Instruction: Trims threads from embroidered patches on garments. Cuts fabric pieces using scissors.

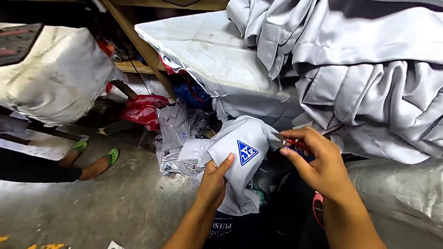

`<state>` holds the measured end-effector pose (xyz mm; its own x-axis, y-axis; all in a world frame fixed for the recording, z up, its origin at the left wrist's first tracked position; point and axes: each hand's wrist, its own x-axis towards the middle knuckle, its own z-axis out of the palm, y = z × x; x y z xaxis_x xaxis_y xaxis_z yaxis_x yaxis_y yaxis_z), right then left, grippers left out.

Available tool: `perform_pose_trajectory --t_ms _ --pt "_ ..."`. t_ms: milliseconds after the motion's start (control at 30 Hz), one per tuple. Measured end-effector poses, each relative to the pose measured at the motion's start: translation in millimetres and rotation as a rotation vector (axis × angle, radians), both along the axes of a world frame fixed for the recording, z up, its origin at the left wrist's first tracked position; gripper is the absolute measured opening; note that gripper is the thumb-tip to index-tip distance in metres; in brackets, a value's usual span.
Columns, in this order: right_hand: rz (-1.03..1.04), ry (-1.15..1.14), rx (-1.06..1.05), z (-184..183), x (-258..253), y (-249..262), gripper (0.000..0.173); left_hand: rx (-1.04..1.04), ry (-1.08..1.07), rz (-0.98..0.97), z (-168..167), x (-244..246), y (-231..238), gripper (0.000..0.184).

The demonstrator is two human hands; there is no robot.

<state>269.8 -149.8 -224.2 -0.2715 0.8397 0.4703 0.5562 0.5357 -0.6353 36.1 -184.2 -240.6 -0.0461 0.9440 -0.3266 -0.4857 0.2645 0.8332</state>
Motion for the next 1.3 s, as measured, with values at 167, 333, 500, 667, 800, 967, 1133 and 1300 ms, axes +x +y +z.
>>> perform_pose_trajectory --t_ms 167,333,500,667,800,967,1133,1300 --pt "0.124 -0.032 0.063 -15 -5 -4 0.028 0.081 0.078 -0.044 -6 3 3 0.019" --pt "0.176 0.002 0.035 -27 -10 -4 0.025 0.121 0.105 -0.099 -12 0 1 0.019" --pt "0.192 0.007 0.025 -31 -10 0 0.023 0.128 0.116 -0.129 -15 -4 1 0.019" --pt "0.187 -0.007 0.030 -34 -10 3 0.022 0.117 0.113 -0.141 -16 -5 1 0.019" --pt "0.188 -0.005 0.029 -37 -10 4 0.021 0.102 0.109 -0.138 -18 -5 0 0.019" --pt "0.187 0.081 -0.070 -48 -14 1 0.025 0.107 0.101 -0.105 -18 -4 0 0.019" --pt "0.161 0.087 -0.035 -54 -16 -4 0.024 0.097 0.120 -0.107 -23 -2 -2 0.018" --pt "0.101 0.171 -0.104 -60 -20 -10 0.027 0.102 0.091 -0.076 -22 -1 -2 0.018"
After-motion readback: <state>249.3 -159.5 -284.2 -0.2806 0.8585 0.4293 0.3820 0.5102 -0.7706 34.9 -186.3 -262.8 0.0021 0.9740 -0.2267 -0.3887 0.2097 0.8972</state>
